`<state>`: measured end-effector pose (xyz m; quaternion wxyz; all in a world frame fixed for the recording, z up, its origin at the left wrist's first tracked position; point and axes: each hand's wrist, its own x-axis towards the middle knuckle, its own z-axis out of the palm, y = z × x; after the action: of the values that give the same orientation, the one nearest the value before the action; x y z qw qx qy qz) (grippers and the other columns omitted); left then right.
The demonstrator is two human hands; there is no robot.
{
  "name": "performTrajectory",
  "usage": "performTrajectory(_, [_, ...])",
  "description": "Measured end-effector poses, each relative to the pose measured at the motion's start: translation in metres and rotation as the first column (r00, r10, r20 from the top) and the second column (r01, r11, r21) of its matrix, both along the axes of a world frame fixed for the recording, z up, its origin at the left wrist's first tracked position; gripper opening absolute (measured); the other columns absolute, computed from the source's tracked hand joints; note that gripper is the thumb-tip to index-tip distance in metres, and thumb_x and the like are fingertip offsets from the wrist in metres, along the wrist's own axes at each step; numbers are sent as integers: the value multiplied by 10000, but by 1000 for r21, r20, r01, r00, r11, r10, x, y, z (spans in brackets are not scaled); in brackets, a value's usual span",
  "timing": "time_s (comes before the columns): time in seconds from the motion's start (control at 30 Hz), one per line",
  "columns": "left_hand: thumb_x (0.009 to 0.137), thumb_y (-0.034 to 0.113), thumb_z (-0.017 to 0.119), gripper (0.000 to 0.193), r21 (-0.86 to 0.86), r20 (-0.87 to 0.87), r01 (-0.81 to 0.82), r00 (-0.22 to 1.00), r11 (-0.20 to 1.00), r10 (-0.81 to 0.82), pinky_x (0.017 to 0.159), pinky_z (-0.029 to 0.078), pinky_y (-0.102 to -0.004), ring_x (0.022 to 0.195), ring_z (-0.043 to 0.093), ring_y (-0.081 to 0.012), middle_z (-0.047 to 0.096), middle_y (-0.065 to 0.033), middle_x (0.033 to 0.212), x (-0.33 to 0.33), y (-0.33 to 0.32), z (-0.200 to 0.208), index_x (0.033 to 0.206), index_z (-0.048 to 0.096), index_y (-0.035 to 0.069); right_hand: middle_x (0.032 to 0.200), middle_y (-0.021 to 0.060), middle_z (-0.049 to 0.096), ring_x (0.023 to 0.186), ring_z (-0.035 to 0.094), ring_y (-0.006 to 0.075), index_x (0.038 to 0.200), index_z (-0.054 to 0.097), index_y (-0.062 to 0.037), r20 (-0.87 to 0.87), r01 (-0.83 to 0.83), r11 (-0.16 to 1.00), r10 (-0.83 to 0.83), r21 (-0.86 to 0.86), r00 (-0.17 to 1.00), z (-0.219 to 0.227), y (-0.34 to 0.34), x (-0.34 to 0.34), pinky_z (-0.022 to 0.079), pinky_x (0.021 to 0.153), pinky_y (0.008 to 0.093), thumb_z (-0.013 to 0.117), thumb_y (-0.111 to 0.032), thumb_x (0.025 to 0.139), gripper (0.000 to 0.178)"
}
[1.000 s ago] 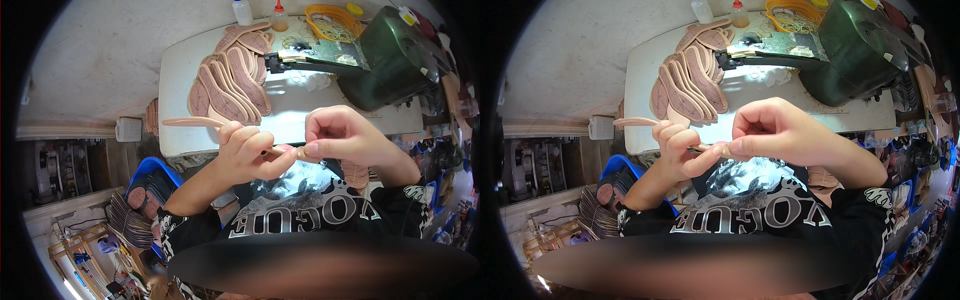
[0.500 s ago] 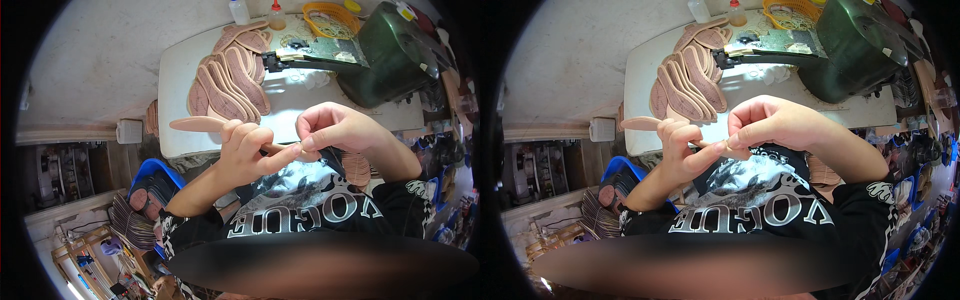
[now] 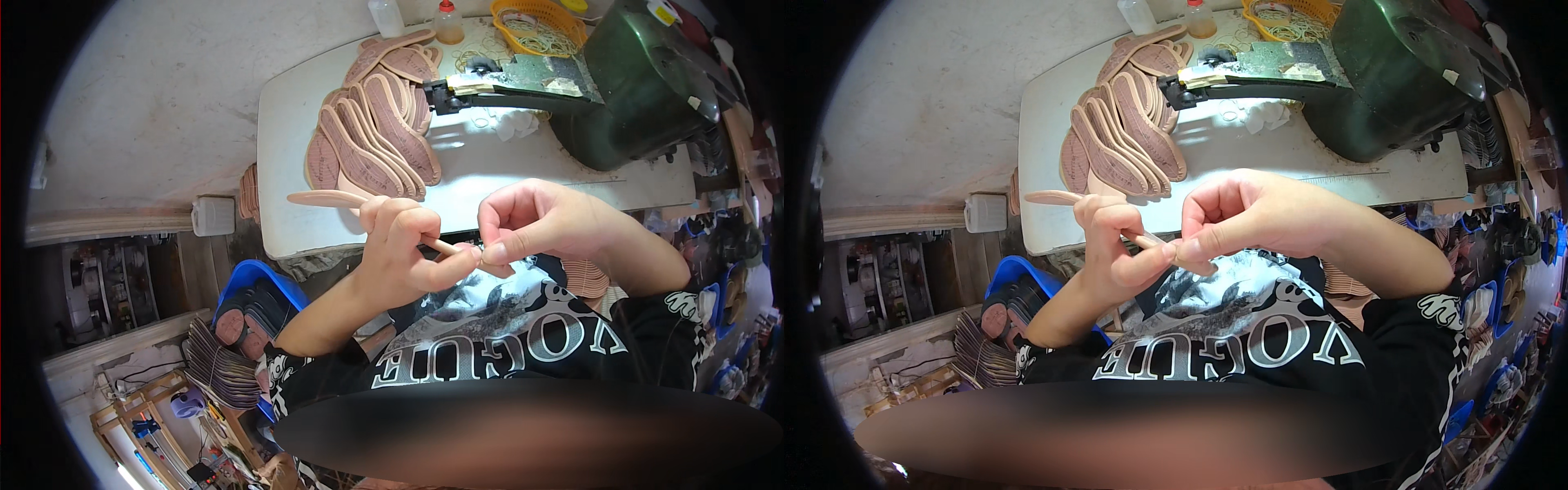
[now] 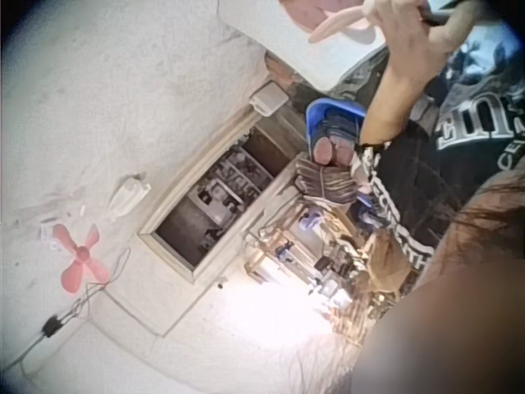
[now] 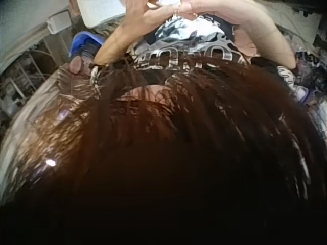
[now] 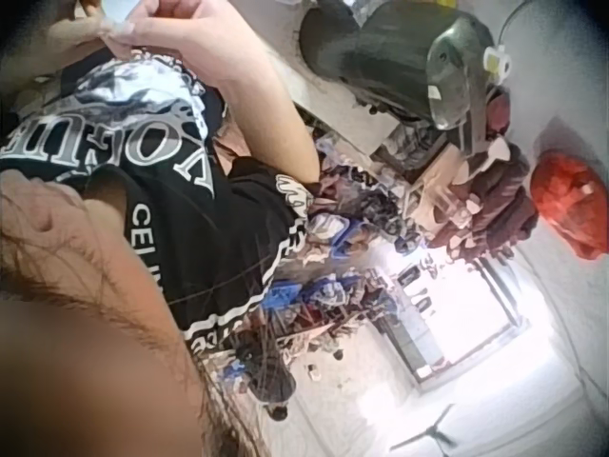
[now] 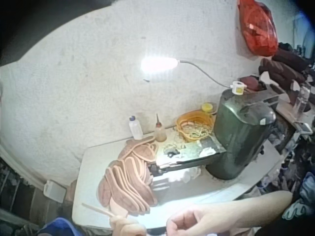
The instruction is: The person is assembling shoe components, applying adhesive to soles and insoles, and using a finishing machine at a workstation.
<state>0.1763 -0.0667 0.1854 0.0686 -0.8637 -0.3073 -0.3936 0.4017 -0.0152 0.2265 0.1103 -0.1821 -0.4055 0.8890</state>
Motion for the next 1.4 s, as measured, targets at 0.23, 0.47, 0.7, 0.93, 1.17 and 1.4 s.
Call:
performTrajectory(0.23, [628,247,767,473,-58,-12,80,997,995,-81,709,417,-385,842,510,-215,488,-25,929,1,1,-2,1049,582,355,846,-48,485,794,519,74,944,527,-74,-15,17,988,-19,-151,1000,-20,3,-1,409,702,233,767,-5,760,310])
performTrajectory(0.47, [645,228,766,503,59,84,137,986,989,-141,718,442,-390,864,508,-225,516,-48,969,5,4,-7,1120,603,244,872,-57,472,851,492,65,952,526,-99,-54,2,991,-9,-137,999,-28,0,-4,398,757,225,816,-100,733,364])
performTrajectory(0.7, [632,334,852,754,-276,316,326,919,904,-235,781,424,-379,918,488,-232,491,-106,1081,-1,9,17,1264,502,119,945,-48,500,936,490,56,1071,527,-81,-79,200,971,-191,131,978,-7,-9,-13,384,848,210,701,-296,872,341])
performTrajectory(0.93, [764,465,772,889,-375,913,840,408,393,-2,844,375,-321,960,443,-152,432,-74,1129,7,15,23,1402,305,57,958,18,595,915,555,87,1093,579,-30,-431,610,322,-479,724,765,15,4,-26,449,811,237,600,-122,947,174])
performTrajectory(1.17, [772,723,552,905,-233,970,957,216,174,111,691,435,-292,814,486,-141,495,-73,992,23,26,24,1340,378,40,884,78,602,654,651,143,1034,605,25,-548,650,623,-390,435,740,11,29,-38,547,557,267,605,-64,929,138])
performTrajectory(1.4, [769,822,348,971,-376,926,834,353,404,132,574,519,-282,650,589,-144,593,-79,850,30,29,27,1255,455,-12,898,49,562,608,618,110,1036,682,34,-467,617,695,-436,369,770,11,29,-35,522,504,258,616,-83,929,172])
